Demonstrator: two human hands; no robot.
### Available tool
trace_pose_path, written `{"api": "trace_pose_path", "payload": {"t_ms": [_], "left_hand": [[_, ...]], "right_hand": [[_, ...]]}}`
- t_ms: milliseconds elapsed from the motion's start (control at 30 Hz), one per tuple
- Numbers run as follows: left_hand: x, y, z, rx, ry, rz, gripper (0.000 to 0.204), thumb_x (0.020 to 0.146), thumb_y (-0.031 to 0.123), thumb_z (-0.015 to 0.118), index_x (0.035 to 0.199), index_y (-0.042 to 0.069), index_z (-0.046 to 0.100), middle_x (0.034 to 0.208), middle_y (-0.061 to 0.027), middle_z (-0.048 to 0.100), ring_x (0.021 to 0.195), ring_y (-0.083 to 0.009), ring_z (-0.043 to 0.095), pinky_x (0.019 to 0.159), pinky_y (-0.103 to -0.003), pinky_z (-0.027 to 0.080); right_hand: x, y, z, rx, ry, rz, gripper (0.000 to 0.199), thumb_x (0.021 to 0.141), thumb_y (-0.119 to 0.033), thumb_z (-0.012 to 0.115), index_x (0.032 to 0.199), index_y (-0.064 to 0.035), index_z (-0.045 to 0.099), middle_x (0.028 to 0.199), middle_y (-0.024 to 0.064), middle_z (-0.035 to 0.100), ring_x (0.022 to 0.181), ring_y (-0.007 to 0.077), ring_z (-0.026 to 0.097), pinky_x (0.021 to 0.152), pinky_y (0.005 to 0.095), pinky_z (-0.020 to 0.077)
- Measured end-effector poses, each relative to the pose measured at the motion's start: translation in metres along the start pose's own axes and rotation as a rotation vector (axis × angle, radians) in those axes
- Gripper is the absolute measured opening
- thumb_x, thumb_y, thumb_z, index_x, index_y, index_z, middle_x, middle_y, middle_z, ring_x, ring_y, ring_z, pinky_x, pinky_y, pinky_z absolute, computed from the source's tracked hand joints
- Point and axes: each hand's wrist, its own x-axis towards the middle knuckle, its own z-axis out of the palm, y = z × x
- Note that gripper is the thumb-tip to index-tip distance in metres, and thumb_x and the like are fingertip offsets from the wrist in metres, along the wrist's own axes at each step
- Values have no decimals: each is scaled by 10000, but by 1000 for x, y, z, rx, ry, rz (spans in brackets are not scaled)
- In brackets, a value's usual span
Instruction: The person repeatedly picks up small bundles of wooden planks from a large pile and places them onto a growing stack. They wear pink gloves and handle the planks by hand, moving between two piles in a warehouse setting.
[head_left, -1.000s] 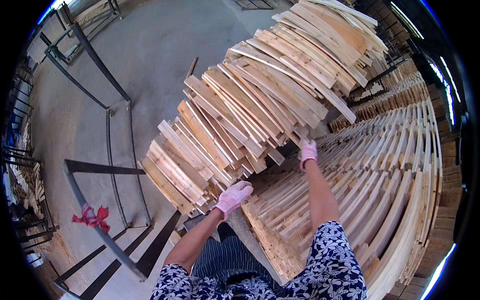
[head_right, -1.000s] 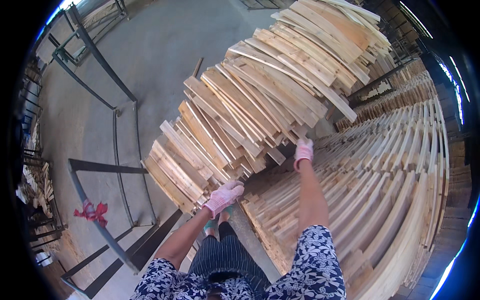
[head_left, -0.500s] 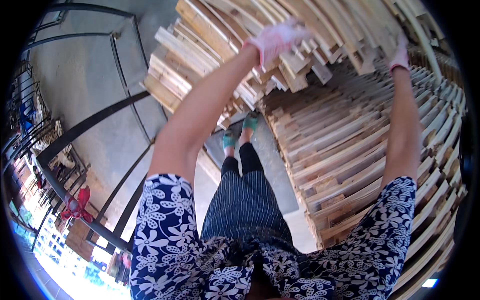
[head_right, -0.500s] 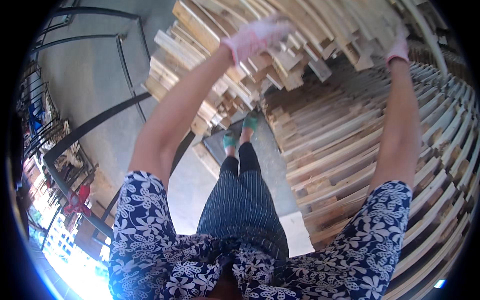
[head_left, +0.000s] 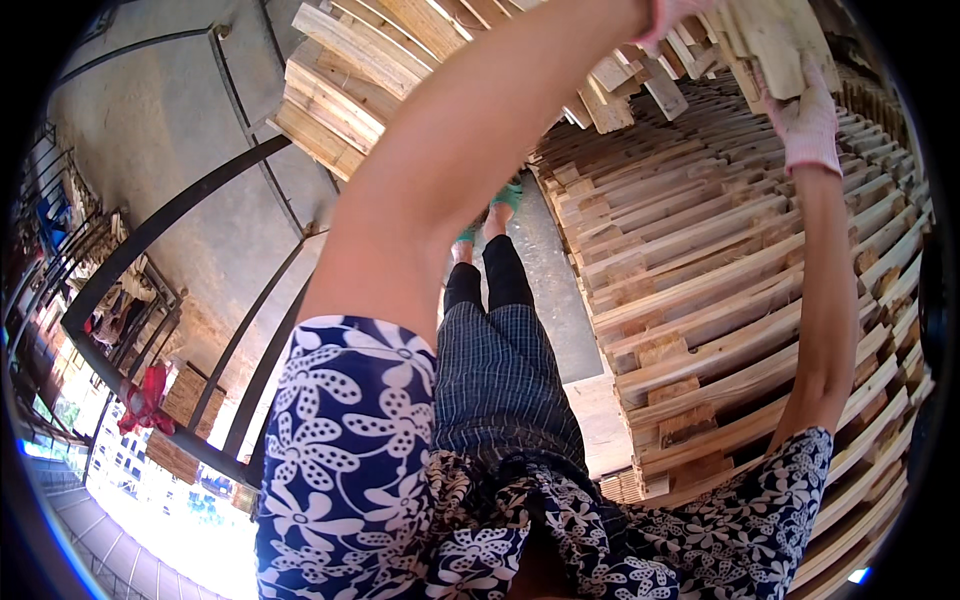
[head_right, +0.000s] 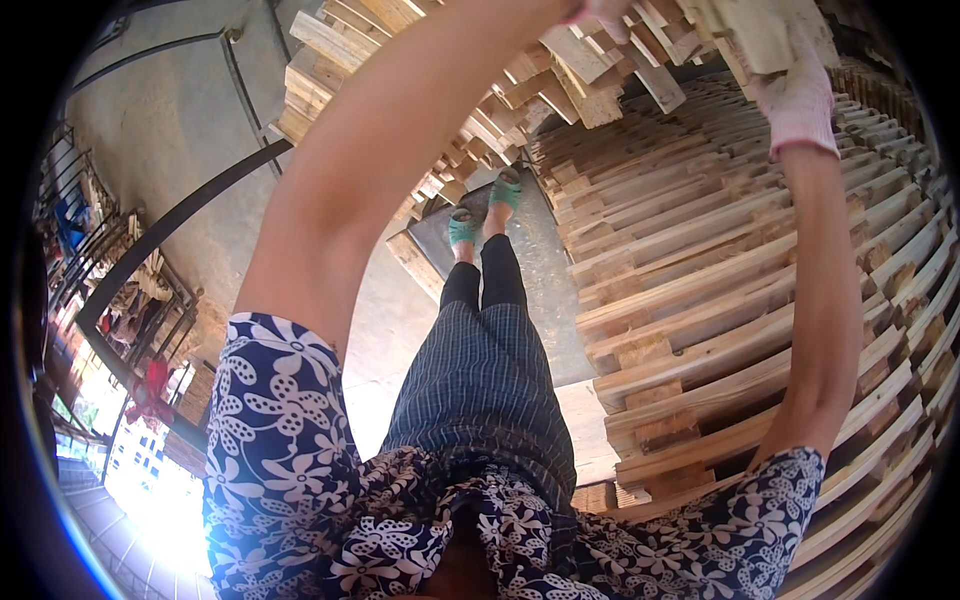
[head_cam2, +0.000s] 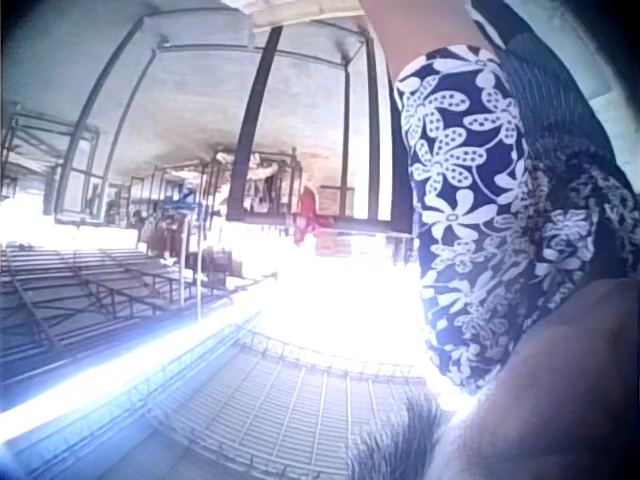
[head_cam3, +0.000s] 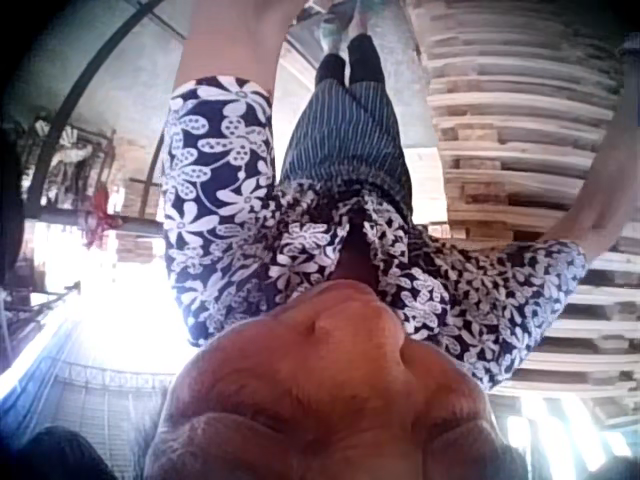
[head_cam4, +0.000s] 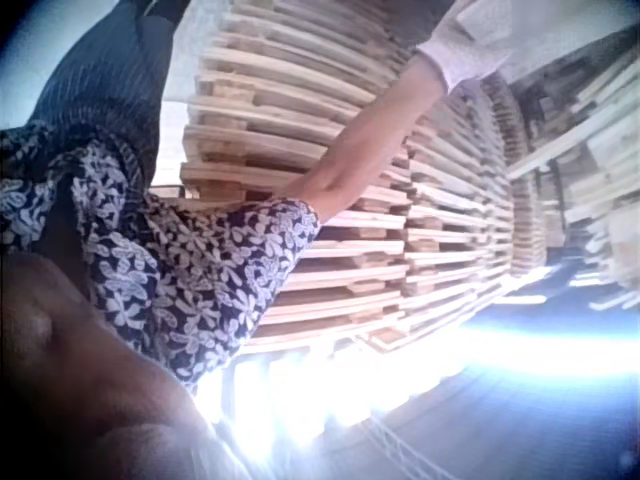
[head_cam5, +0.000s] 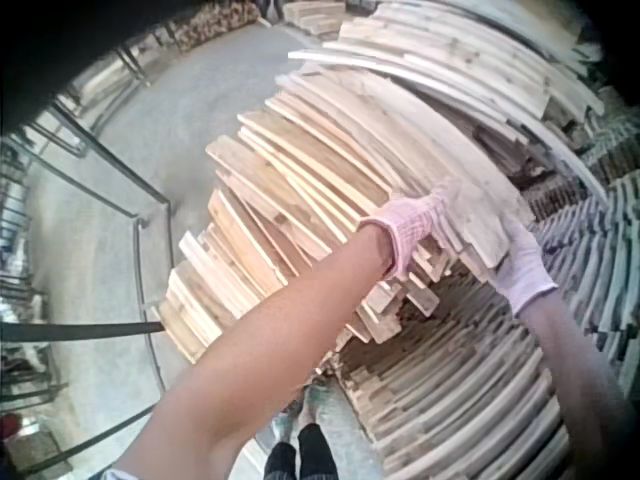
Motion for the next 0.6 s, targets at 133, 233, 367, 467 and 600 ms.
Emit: {"api": "trace_pose_path", "payload": {"t_ms": [133, 233, 367, 467, 600], "left_hand": [[5, -3, 12, -166, 243, -13, 867, 873, 475, 649, 1511, 55, 239, 1463, -279, 428, 1224, -380, 558, 986, -623, 450], [7, -11, 6, -97, 419, 140, 800, 804, 396, 766, 1349, -49, 387, 1245, -291, 573, 1070, -316, 630, 867, -466, 537], [17, -24, 13, -72, 370, 341, 782, 768, 371, 814, 1282, -79, 434, 1155, -239, 630, 1071, -303, 620, 841, -391, 543], [6, -34, 9, -218, 306, 236, 786, 762, 380, 825, 1294, -44, 431, 1157, -222, 638, 1093, -309, 616, 853, -460, 534], [-21, -50, -27, -432, 162, 166, 733, 824, 380, 771, 1370, 23, 438, 1192, -184, 644, 1096, -277, 625, 881, -496, 530]], "right_hand": [[-33, 12, 2, -64, -180, 111, 459, 961, -240, 703, 1365, -86, 551, 1413, 116, 544, 1273, 314, 542, 1081, 531, 495], [-37, -13, 1, -170, 182, 214, 516, 964, -255, 695, 1422, -95, 520, 1449, 118, 505, 1318, 294, 504, 1095, 525, 471], [70, -60, -61, -1120, -288, -528, 739, 970, -516, 607, 1519, -55, 429, 1519, 113, 457, 1379, 255, 441, 1154, 419, 353], [78, -37, -37, -1119, -375, -394, 769, 979, -567, 558, 1533, -52, 416, 1545, 103, 442, 1394, 233, 424, 1160, 380, 330], [3, 13, 55, -986, -376, -179, 655, 1025, -490, 482, 1525, -73, 410, 1557, 147, 422, 1399, 281, 426, 1166, 366, 327]]}}
